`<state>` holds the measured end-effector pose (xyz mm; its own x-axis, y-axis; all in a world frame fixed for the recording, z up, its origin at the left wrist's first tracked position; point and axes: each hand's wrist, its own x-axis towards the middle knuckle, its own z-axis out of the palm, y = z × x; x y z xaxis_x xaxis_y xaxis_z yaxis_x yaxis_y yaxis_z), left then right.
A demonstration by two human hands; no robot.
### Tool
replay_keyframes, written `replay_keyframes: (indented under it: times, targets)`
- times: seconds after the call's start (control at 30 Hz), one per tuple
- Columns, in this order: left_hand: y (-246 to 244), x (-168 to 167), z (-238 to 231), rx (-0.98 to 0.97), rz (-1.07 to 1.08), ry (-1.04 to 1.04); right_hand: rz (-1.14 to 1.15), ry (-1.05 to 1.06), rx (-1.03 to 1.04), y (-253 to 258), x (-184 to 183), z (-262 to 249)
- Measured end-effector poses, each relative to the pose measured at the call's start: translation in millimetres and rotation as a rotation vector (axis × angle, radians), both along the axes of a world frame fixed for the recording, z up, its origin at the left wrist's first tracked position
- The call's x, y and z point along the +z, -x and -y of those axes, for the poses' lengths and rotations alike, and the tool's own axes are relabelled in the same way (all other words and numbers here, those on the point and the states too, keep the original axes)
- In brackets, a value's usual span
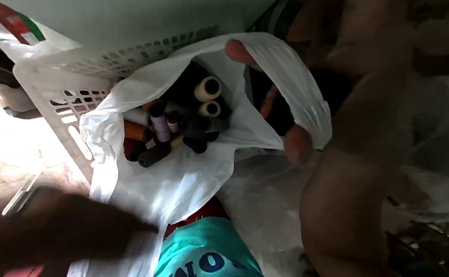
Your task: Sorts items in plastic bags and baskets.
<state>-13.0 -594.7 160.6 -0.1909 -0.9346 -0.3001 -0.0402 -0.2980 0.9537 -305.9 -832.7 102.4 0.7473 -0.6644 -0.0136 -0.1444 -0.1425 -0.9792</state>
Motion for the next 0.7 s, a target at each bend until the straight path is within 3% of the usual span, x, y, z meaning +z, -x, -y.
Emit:
replay_keyframes:
  times: [0.07, 0.17, 0.27, 0.47, 0.6, 0.7]
  targets:
    - [-1.3, -61.9, 79.5, -0.292, 0.263, 0.082, 0.047, 0.030, -0.034, -2.9, -7.6, -1.7]
    - [42.4, -119.7, 137.5, -0.367, 0.606, 0.037, 0.089, 0.001, -0.039, -15.6, -7.3, 8.6]
    - [67.5, -161.2, 160.3, -0.350, 0.815, -0.063, 0.101, 0.021, -0.056, -18.8, -6.9, 1.6]
    - [59.6, -232.1, 169.9, -0.264, 1.083, -0.006, 0.171, 0.000, -0.043, -22.4, -11.8, 3.2]
    - [61.5, -231.6, 159.3, -0.371, 1.002, -0.057, 0.138, -0.009, -0.112, -15.6, -15.9, 7.4]
    - [58.9, -221.0, 132.7, -0.413, 0.867, 0.143, 0.139, -0.035, -0.136, -11.5, -17.1, 7.9]
